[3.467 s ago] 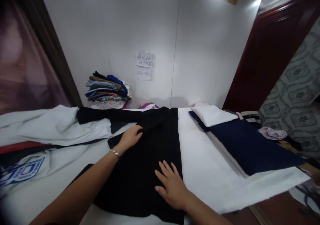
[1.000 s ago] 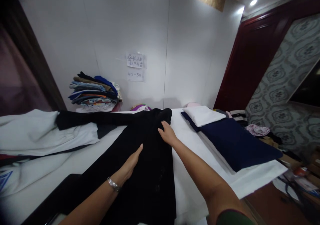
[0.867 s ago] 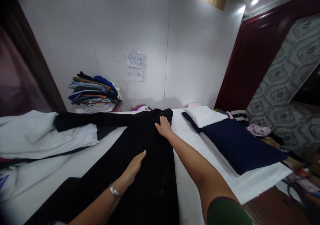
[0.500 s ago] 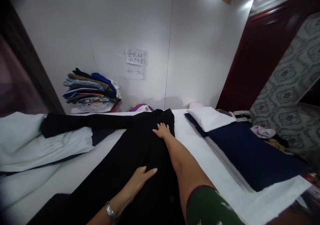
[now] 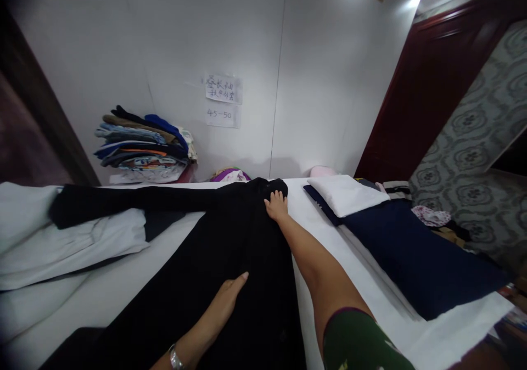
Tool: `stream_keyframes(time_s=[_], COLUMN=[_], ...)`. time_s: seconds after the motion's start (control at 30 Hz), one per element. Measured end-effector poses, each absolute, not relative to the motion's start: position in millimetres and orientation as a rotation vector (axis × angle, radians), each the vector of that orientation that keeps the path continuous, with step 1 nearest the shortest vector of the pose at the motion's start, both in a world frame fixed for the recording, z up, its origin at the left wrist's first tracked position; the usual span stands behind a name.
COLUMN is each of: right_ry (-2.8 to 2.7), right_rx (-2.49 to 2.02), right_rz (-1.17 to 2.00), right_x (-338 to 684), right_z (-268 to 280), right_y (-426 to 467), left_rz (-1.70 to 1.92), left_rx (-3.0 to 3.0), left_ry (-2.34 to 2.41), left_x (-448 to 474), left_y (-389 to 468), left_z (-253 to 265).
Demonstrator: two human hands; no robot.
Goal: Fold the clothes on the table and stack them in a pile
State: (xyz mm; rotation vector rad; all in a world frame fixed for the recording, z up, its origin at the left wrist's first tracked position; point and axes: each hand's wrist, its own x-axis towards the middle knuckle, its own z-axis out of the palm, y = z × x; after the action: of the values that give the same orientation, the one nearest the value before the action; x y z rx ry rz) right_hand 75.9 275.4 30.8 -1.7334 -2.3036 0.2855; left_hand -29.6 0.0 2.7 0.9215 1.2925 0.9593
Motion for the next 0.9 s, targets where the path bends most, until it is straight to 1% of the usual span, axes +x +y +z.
stream_keyframes(time_s=[0.17,0.27,0.33,0.43,0.57,0.73,0.9], right_ry=[-2.347,-2.428,-2.473,-2.498,-2.488,-2.463,-2.382], right_rx=[-1.772,-1.782,-1.803,-1.822,-1.812,-1.789,-1.803], right_rz=[0.306,0.39,0.461,0.504,0.484,0.456,0.351], right_x=[69.4,66.5,66.8,68.2,70.7,77.8,77.8], right_z=[25.1,16.5,9.9,3.2,3.0,12.5,24.4], right_y=[300.2,316.3,324.7,331.2,327.2,315.5,321.5], left_rz=[0.973,0.922,0.884,0.811,0.675,0.703,0.709], left_rx=[0.974,0.997,1.033,1.246,1.522,1.555,1.528], left_ry=[1.345,1.415,1.492,1.705,1.89,1.921,1.905], left_x=[-25.9,-24.4,-23.5,-22.3,-22.0,-22.0,-23.2], left_y=[4.5,7.7,8.3,5.4,-3.4,-9.4,-7.3], left_z=[-11.8,-18.7,-19.5,-14.3,-2.1,6.6,5.3])
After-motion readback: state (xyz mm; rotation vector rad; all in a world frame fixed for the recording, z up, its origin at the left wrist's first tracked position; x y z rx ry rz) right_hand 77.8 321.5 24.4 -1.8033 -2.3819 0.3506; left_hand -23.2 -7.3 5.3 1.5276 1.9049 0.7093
